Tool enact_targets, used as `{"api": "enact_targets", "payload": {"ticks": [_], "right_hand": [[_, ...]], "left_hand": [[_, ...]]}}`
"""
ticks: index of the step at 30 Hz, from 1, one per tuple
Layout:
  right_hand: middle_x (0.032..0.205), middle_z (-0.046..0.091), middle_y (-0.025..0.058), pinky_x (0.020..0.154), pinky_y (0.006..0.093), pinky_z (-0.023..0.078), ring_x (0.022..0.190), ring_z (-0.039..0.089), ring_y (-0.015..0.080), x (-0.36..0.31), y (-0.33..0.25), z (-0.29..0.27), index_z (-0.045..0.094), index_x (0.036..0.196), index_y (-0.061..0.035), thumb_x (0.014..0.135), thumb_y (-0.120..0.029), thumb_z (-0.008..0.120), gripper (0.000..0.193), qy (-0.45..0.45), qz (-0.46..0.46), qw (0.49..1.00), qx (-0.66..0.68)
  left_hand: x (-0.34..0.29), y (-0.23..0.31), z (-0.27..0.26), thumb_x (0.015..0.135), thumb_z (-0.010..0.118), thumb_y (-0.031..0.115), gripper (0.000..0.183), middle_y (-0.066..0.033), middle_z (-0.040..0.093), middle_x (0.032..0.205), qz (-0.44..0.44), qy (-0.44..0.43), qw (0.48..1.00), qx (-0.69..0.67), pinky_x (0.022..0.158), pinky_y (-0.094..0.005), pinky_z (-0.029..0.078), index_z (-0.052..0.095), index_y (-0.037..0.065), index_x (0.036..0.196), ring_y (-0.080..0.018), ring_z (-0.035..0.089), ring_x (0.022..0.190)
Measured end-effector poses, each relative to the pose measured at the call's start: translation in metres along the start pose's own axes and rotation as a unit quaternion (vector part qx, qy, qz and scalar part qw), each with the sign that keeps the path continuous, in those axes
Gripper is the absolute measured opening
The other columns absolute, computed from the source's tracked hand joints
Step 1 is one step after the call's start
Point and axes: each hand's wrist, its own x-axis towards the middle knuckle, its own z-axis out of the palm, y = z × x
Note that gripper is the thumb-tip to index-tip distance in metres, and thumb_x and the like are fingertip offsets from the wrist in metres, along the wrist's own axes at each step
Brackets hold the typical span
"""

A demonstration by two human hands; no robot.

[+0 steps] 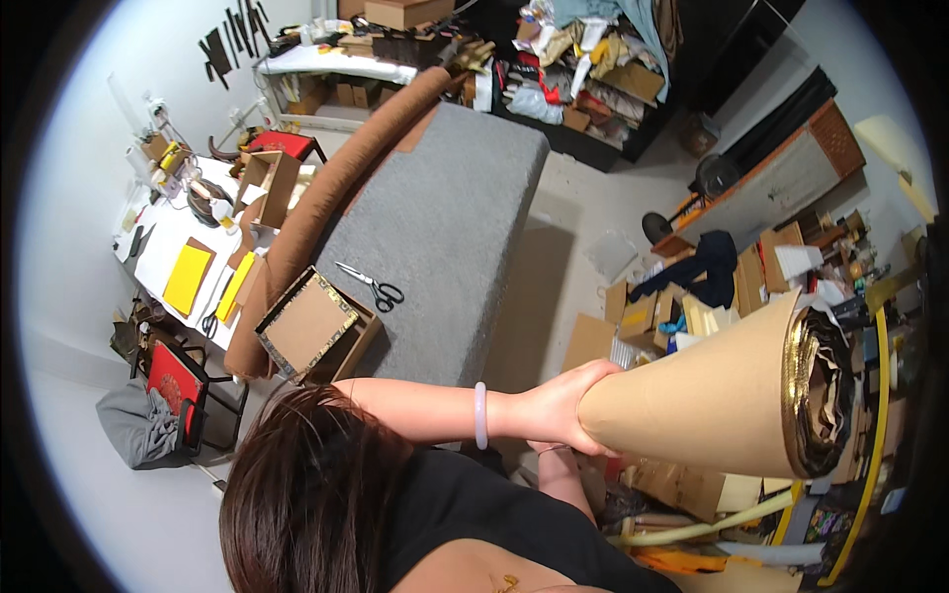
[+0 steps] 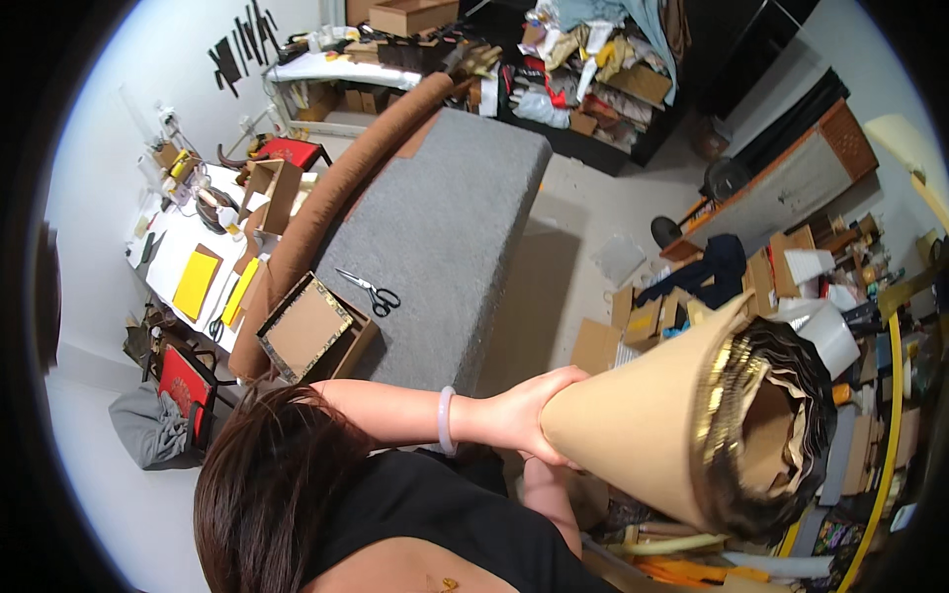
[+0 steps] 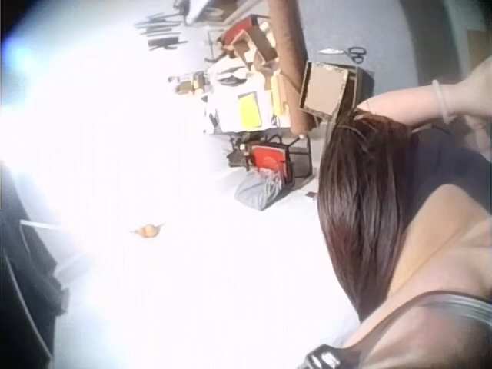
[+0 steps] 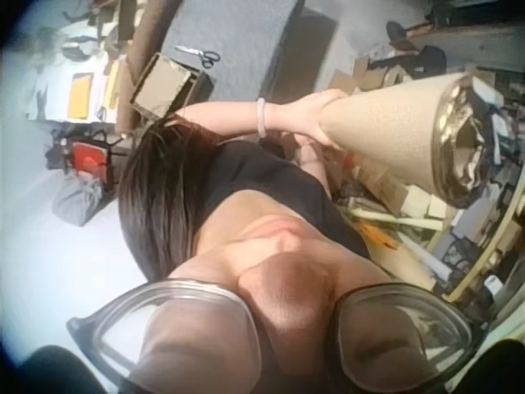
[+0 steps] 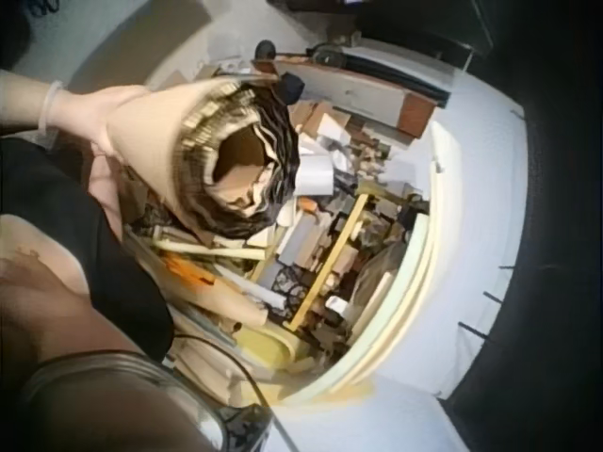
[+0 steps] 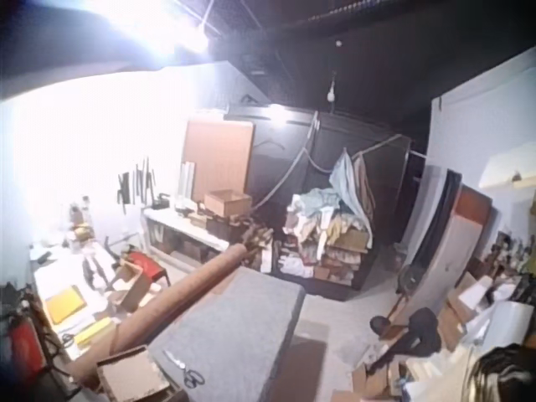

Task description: The person selects a roll of patterned fabric and unrolls it on a work table. They place a rectangular cardboard template on the fabric, trace its outline with a pencil, and then use scissors to cut the fabric along the marked lines. The person repeats this process to cut a second piece of fabric.

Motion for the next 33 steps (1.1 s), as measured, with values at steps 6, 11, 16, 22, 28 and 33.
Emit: {"api": "enact_targets", "payload": {"ticks": [6,11,16,22,28,33], "right_hand": [[0.126,0.069,0.0049,0.101,0.0520,0.056,0.118,0.066,0.0282,0.029,-0.051,0.120,0.066,0.125,-0.0164,0.098,-0.058,0.056,0.051,-0.102,-0.020,0.994,-0.011],[0.115,0.075,0.0010,0.097,0.0499,0.058,0.111,0.071,0.0227,0.040,-0.057,0.193,0.073,0.115,-0.0188,0.098,-0.056,0.056,0.044,-0.172,0.018,0.985,0.005],[0.122,0.072,0.0054,0.099,0.0565,0.055,0.117,0.067,0.0317,0.083,-0.072,0.202,0.070,0.118,-0.0187,0.096,-0.067,0.050,0.056,-0.287,-0.009,0.958,0.016],[0.136,0.064,0.0047,0.103,0.0540,0.053,0.124,0.061,0.0305,0.094,-0.047,0.219,0.055,0.142,-0.0193,0.094,-0.082,0.048,0.079,-0.205,-0.013,0.974,-0.092],[0.135,0.064,0.0057,0.101,0.0495,0.054,0.123,0.062,0.0283,0.082,-0.031,0.259,0.055,0.143,-0.0166,0.089,-0.089,0.048,0.091,-0.163,0.049,0.964,-0.206],[0.144,0.057,0.0069,0.106,0.0506,0.050,0.131,0.056,0.0285,0.072,-0.003,0.296,0.050,0.148,-0.0166,0.090,-0.088,0.047,0.092,-0.205,0.067,0.942,-0.258]], "left_hand": [[0.008,0.050,-0.036,0.067,0.095,0.024,0.068,-0.0080,0.069,0.112,0.030,0.107,0.992,-0.062,0.091,-0.0349,0.056,0.062,0.003,0.123,-0.0200,0.067,0.102],[-0.035,0.029,-0.062,0.082,0.087,0.018,0.048,-0.0093,0.072,0.118,0.027,0.174,0.933,0.314,0.094,-0.0349,0.055,0.071,0.005,0.125,-0.0191,0.067,0.109],[-0.065,0.104,-0.012,0.092,0.079,0.042,0.062,-0.0121,0.064,0.128,0.092,0.422,0.902,0.034,0.103,-0.0446,0.052,0.059,0.001,0.135,-0.0295,0.063,0.120],[-0.150,0.113,0.051,0.070,0.084,0.076,0.120,-0.0150,0.057,0.137,0.194,0.570,0.781,0.166,0.117,-0.0538,0.044,0.042,-0.003,0.149,-0.0326,0.060,0.125],[-0.268,0.078,0.149,0.074,0.063,0.092,0.130,-0.0181,0.044,0.159,0.198,0.695,0.670,0.171,0.125,-0.0647,0.026,0.029,0.002,0.160,-0.0443,0.043,0.147],[-0.284,0.064,0.187,0.076,0.064,0.090,0.127,-0.0191,0.038,0.163,0.247,0.763,0.578,0.151,0.126,-0.0645,0.024,0.029,0.002,0.161,-0.0441,0.035,0.152]]}}
